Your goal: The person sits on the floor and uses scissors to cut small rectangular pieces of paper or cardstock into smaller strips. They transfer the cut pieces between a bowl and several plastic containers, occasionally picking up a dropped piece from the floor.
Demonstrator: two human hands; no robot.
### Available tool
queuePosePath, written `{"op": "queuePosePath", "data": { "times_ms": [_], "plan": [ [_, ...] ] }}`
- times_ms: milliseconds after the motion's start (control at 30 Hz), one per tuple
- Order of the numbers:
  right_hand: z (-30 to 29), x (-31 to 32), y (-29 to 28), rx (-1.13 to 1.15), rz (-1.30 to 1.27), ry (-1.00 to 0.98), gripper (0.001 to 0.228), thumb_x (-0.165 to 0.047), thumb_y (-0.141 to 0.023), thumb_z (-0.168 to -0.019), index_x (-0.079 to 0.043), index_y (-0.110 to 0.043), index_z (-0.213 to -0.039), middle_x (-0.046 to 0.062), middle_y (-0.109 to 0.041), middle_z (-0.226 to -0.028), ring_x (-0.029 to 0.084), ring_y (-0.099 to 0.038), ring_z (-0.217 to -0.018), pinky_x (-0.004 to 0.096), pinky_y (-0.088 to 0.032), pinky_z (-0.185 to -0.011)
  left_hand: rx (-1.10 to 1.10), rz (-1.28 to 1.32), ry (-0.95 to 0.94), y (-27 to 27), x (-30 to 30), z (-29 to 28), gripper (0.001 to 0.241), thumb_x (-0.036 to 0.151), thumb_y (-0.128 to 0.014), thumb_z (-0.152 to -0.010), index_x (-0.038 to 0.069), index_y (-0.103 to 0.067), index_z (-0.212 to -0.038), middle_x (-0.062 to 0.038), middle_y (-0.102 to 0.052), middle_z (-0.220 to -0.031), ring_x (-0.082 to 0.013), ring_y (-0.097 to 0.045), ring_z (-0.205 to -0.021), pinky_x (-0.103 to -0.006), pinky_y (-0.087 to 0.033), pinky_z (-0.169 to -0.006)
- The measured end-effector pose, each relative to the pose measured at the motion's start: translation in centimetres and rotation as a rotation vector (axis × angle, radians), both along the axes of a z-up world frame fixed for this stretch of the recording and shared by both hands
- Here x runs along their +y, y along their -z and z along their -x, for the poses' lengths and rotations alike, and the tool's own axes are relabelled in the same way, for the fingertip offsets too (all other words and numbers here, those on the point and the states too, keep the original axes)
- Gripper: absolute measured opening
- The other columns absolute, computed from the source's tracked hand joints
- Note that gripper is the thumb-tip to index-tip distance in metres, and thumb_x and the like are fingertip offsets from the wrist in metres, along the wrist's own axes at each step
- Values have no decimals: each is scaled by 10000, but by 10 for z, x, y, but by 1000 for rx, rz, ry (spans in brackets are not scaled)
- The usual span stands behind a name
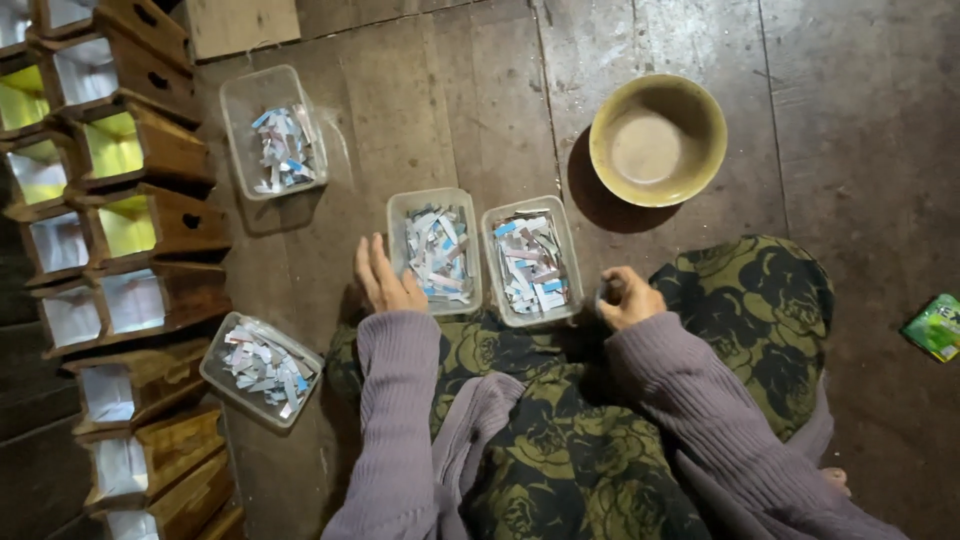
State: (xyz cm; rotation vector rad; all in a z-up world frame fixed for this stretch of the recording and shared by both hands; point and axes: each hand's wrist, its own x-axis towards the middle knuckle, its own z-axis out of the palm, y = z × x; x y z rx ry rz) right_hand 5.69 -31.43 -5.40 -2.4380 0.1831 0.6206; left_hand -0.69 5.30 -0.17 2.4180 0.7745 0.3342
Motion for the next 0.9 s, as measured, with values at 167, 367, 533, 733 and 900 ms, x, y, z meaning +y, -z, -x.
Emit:
{"op": "queuePosePath", "data": {
  "times_ms": [167,367,533,733,900],
  "plan": [
    [-9,-11,-75,-91,-82,64,452,-306,-817,-735,-338,-682,-1165,35,-776,-859,293,-745,-929,456,-560,-839,-376,-476,322,25,-78,-22,411,-25,-660,-863,162,-710,-1226,-80,-669,-1201,-246,-668,-1071,-358,-493,-985],
    [-6,-26,-35,-177,-55,-156,570,-316,-787,-751,-425,-601,-1279,76,-789,-951,346,-746,-935,494,-575,-841,-111,-546,651,27,-128,-53,220,97,-728,-864,197,-691,-1056,-7,-593,-1054,-209,-631,-930,-377,-462,-701],
    [0,-31,-9,-205,3,-370,601,-422,-777,-746,-418,-543,-1300,67,-761,-942,324,-748,-911,492,-585,-796,-157,-618,615,27,-126,-62,117,131,-766,-728,175,-694,-808,-21,-632,-903,-244,-619,-893,-389,-443,-710],
    [-5,-30,-18,-199,-33,-382,589,-405,-786,-732,-399,-562,-1276,87,-757,-918,364,-749,-876,512,-589,-767,-179,-610,678,14,-120,-62,166,76,-794,-701,166,-672,-768,-15,-607,-731,-246,-635,-837,-538,-425,-937],
    [-4,-23,-30,-307,-169,-325,582,-429,-808,-718,-378,-601,-1260,78,-753,-839,341,-743,-838,488,-577,-730,-91,-242,573,4,-123,-46,148,92,-755,-833,156,-696,-954,-36,-662,-845,-240,-695,-900,-495,-499,-918]
  ]
}}
